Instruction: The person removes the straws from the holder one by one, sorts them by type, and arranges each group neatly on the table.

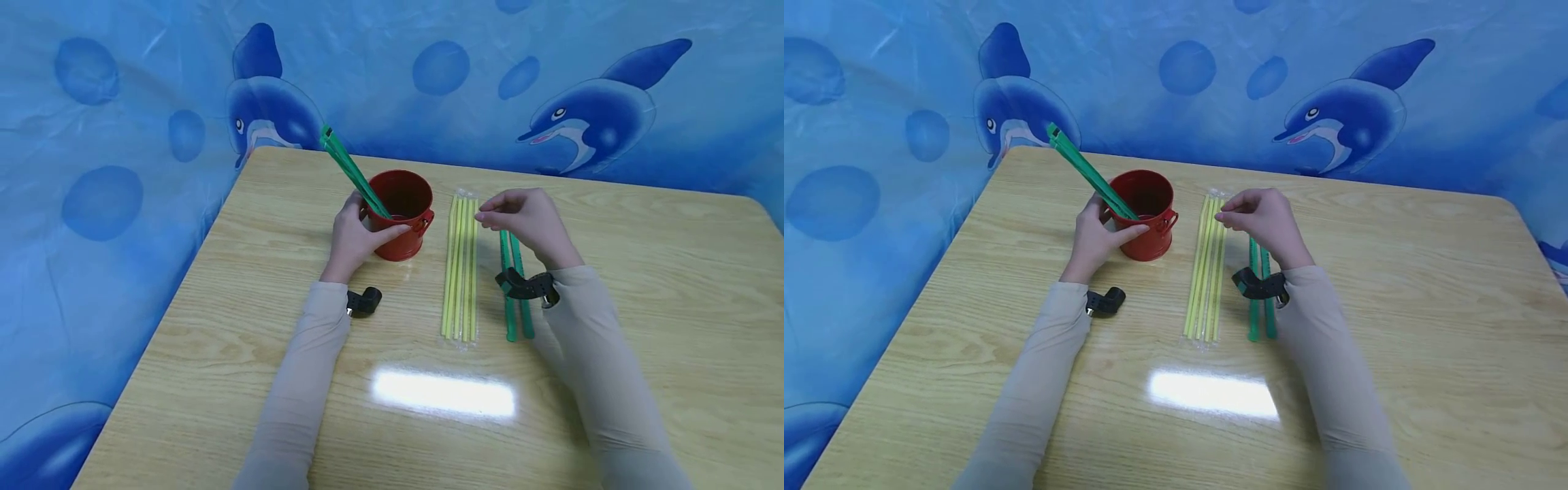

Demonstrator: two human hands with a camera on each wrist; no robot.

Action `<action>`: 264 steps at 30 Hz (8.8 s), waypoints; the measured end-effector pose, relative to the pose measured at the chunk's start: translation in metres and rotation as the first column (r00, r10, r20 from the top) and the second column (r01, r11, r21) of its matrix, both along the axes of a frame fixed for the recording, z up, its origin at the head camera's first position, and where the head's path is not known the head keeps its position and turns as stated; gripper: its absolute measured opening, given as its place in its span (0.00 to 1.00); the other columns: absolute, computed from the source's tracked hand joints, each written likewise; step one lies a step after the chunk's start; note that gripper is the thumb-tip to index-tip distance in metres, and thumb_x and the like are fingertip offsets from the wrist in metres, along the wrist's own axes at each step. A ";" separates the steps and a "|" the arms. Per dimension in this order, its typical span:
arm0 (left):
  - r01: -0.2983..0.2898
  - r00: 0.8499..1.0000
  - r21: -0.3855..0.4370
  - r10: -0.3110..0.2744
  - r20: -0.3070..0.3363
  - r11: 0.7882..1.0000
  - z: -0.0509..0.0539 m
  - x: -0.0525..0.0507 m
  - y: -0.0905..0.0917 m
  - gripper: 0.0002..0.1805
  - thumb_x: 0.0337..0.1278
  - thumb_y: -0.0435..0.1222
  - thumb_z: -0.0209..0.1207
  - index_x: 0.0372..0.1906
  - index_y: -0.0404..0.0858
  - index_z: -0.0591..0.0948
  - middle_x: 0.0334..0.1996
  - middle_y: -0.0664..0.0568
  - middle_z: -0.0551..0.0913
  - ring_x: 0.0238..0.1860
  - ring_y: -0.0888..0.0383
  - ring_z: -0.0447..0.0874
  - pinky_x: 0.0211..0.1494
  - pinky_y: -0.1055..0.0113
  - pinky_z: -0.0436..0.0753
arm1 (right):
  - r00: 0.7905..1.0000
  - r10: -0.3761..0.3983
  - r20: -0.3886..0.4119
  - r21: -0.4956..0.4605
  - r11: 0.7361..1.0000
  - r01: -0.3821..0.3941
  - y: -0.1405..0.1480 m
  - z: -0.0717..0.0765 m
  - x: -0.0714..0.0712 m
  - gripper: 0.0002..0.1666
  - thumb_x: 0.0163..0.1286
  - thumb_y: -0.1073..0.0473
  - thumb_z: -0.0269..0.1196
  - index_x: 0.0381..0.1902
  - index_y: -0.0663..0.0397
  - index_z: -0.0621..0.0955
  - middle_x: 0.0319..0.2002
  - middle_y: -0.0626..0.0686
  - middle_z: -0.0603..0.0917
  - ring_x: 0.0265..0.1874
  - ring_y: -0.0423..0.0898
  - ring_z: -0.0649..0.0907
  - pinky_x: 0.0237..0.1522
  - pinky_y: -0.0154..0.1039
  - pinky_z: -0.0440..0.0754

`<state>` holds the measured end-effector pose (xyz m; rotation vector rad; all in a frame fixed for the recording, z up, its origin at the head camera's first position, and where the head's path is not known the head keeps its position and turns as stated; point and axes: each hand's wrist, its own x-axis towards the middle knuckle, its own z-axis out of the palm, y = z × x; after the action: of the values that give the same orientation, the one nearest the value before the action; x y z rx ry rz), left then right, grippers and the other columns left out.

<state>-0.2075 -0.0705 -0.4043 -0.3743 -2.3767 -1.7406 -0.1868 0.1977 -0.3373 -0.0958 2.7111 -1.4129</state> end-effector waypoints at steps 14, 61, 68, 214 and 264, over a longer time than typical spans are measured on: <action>-0.012 1.000 -0.054 0.010 -0.025 0.998 -0.001 -0.001 0.000 0.41 0.42 0.44 0.73 0.63 0.38 0.68 0.57 0.49 0.74 0.58 0.57 0.71 0.60 0.63 0.73 | 0.960 0.201 -0.197 -0.095 0.970 -0.223 -0.098 0.023 -0.030 0.14 0.60 0.59 0.68 0.43 0.62 0.84 0.37 0.56 0.85 0.36 0.45 0.84 0.40 0.39 0.82; -0.020 1.000 -0.040 0.020 0.002 0.999 -0.001 0.001 -0.002 0.41 0.40 0.43 0.74 0.62 0.37 0.68 0.56 0.47 0.74 0.59 0.56 0.70 0.60 0.64 0.74 | 0.938 -0.039 -0.345 -0.523 0.838 -0.158 -0.097 0.047 -0.021 0.11 0.61 0.65 0.66 0.40 0.68 0.85 0.35 0.51 0.87 0.42 0.49 0.82 0.51 0.42 0.78; -0.021 1.000 -0.038 0.021 0.002 0.999 -0.002 0.000 -0.002 0.41 0.40 0.43 0.74 0.62 0.37 0.68 0.56 0.47 0.74 0.59 0.56 0.70 0.59 0.62 0.74 | 0.905 -0.117 -0.408 -0.611 0.772 -0.176 -0.084 0.060 -0.010 0.09 0.62 0.68 0.65 0.38 0.69 0.85 0.33 0.53 0.87 0.38 0.48 0.84 0.50 0.44 0.79; 0.027 1.000 0.029 -0.026 -0.015 0.999 -0.001 -0.002 -0.001 0.43 0.41 0.41 0.74 0.65 0.39 0.67 0.58 0.50 0.73 0.60 0.59 0.69 0.60 0.64 0.74 | 0.874 -0.118 -0.471 -0.559 0.806 -0.192 -0.062 0.067 0.005 0.04 0.58 0.72 0.65 0.31 0.62 0.85 0.30 0.52 0.86 0.32 0.48 0.83 0.45 0.40 0.80; 0.014 1.000 0.004 -0.014 -0.017 1.000 -0.004 -0.002 -0.002 0.43 0.41 0.41 0.74 0.65 0.38 0.66 0.59 0.49 0.72 0.60 0.59 0.69 0.59 0.66 0.74 | 0.952 -0.232 0.201 0.176 0.964 0.197 0.127 -0.047 0.015 0.38 0.58 0.33 0.62 0.52 0.59 0.80 0.45 0.55 0.82 0.37 0.45 0.84 0.49 0.52 0.78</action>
<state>-0.2099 -0.0729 -0.4084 -0.4048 -2.3646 -1.7412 -0.1721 0.3249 -0.3845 0.3563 2.6941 -1.1714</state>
